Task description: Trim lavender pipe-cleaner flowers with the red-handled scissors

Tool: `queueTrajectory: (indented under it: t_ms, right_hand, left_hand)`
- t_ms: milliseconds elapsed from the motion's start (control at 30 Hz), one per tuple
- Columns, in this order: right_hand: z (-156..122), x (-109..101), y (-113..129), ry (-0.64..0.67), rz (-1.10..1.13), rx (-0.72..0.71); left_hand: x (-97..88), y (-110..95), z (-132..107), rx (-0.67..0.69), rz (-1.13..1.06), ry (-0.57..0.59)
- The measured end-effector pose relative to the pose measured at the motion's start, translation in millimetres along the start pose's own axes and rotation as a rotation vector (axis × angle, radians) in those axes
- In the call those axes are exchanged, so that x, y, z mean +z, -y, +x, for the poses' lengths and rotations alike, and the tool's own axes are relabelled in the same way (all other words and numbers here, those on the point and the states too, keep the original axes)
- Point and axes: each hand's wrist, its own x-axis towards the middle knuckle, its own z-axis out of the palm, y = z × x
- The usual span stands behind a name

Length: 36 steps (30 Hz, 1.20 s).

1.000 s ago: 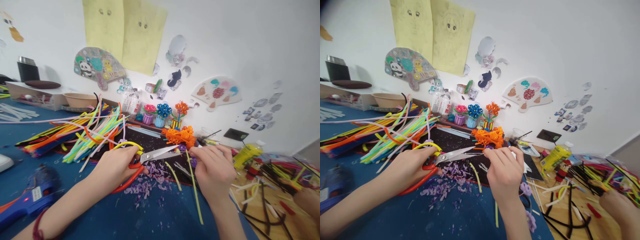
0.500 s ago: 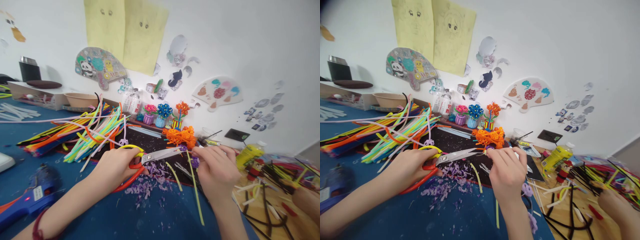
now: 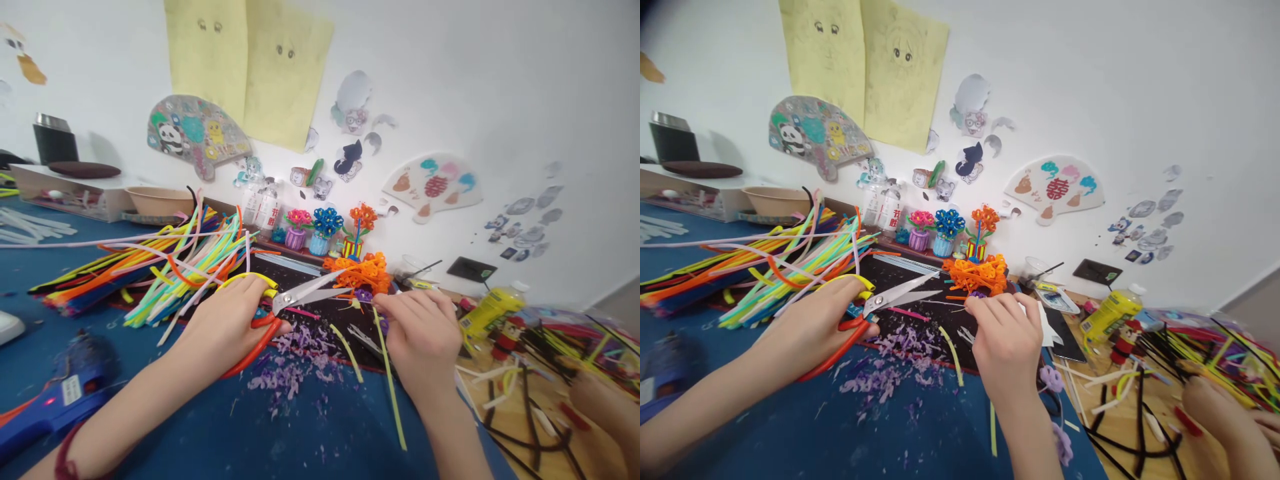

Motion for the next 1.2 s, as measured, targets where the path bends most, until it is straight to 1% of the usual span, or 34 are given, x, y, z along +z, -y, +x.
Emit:
queueTrajectory:
  t_ms: [167, 400, 833, 1200]
  right_hand:
    - [0.1, 0.2, 0.8, -0.012, 0.029, -0.004]
    - [0.8, -0.8, 2.9, -0.03, 0.056, -0.018]
    - [1.5, -1.2, 3.2, -0.071, 0.044, -0.011]
    - [2.1, -3.1, 4.1, -0.065, 0.035, 0.0]
  left_hand:
    - [3.2, -0.8, -1.6, 0.041, -0.022, 0.082]
    - [2.3, -4.0, -0.2, 0.027, 0.02, 0.162]
    - [-0.7, -4.7, -1.3, 0.004, 0.014, 0.176]
    - [-0.7, -6.3, -0.5, -0.006, 0.019, 0.212]
